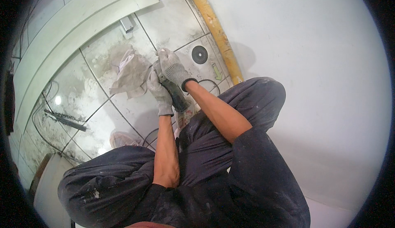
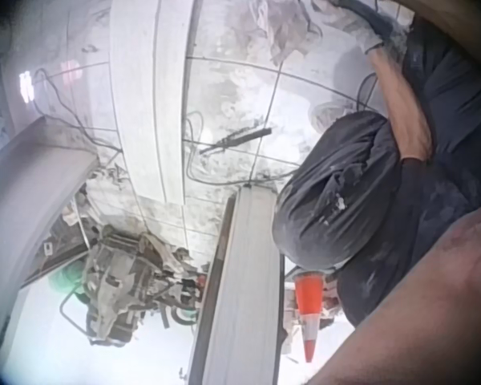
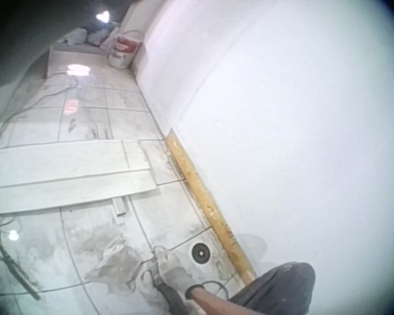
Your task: The person assembles an angle grinder by attaching a cutting disc and then uses it to cut along a marked line on a white tile while sitting on the floor.
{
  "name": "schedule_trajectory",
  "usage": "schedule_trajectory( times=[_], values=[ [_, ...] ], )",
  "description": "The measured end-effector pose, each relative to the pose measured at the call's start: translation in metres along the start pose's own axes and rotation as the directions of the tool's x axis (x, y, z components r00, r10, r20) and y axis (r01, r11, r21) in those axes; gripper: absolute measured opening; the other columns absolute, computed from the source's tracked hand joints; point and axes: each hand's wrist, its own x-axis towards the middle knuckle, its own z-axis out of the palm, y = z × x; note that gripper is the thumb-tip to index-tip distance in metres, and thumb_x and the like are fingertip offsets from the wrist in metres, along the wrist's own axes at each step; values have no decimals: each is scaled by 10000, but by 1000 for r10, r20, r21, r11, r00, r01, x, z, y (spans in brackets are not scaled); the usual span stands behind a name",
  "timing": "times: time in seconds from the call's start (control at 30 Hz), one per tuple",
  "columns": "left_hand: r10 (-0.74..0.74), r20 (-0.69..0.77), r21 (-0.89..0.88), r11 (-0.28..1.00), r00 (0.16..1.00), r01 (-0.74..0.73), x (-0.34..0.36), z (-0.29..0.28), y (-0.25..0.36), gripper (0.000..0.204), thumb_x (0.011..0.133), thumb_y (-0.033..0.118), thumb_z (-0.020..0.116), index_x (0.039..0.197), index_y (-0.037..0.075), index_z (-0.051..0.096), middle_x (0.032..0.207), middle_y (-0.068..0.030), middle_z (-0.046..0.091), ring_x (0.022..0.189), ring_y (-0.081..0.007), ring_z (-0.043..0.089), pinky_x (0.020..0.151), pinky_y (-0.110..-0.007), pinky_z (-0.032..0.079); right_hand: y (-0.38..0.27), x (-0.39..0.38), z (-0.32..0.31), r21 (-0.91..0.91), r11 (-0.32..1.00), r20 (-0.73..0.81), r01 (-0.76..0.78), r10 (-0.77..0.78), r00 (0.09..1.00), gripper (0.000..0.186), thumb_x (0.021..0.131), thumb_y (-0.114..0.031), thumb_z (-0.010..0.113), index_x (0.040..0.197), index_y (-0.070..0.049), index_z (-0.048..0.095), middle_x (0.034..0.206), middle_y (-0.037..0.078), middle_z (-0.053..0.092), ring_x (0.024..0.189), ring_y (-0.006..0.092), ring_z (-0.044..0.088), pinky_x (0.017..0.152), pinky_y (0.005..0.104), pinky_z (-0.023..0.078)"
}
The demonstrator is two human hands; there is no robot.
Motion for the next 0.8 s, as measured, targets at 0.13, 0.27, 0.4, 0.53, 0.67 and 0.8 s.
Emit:
schedule_trajectory(
  times=[0.13, 0.27, 0.4, 0.53, 0.67, 0.8],
  values=[
    [5, 2, -20, 1000, 1000, -5, -1, -2, -3, 466, 1166, 301, 484, 1444, -33, 652, 1320, -144, 660, 1223, -237, 645, 1048, -379, 513, -1, 1, 0, 20, 998, 22, -55, 55, 998, 505, 1130, -391, 395, 1206, 13, 690, 1147, 252, 727, 1113, 362, 700, 1027, 443, 521],
    [-13, -5, 20, 1000, 1000, 13, -2, -2, -1, 463, 1163, 301, 488, 1450, -23, 651, 1320, -154, 658, 1243, -251, 636, 1062, -388, 506, -6, -1, -3, 144, 964, 79, -223, 214, 974, 518, 1130, -399, 375, 1214, 4, 691, 1189, 271, 716, 1150, 388, 687, 1054, 454, 510],
    [-55, -24, -37, 998, 998, 54, -3, 1, 4, 468, 1157, 316, 499, 1430, -30, 657, 1330, -153, 643, 1250, -247, 628, 1063, -385, 504, -11, 0, -4, 26, 990, 48, -139, 138, 989, 541, 1135, -395, 340, 1221, 8, 690, 1225, 274, 711, 1193, 422, 667, 1077, 469, 502],
    [-53, -16, -78, 996, 998, 52, -4, 3, 7, 480, 1152, 338, 509, 1419, -33, 656, 1347, -151, 627, 1242, -240, 631, 1053, -382, 509, -13, 1, -5, 37, 983, 45, -179, 177, 983, 541, 1136, -380, 329, 1218, 14, 689, 1252, 285, 702, 1220, 431, 656, 1080, 477, 499],
    [-72, -5, -105, 992, 997, 71, -5, 2, 6, 473, 1155, 338, 507, 1414, -29, 655, 1353, -140, 629, 1229, -226, 635, 1043, -375, 517, -13, 1, -8, -26, 990, 76, -135, 137, 988, 531, 1128, -373, 339, 1218, 17, 688, 1259, 288, 699, 1224, 434, 653, 1083, 477, 496],
    [10, -19, -30, 1000, 1000, -11, -5, 3, 4, 468, 1156, 331, 510, 1403, -38, 657, 1351, -139, 635, 1227, -215, 635, 1037, -371, 520, -13, 0, -7, 34, 980, 69, -194, 191, 979, 531, 1121, -380, 352, 1223, 25, 680, 1232, 289, 700, 1220, 439, 652, 1077, 472, 498]
  ],
)
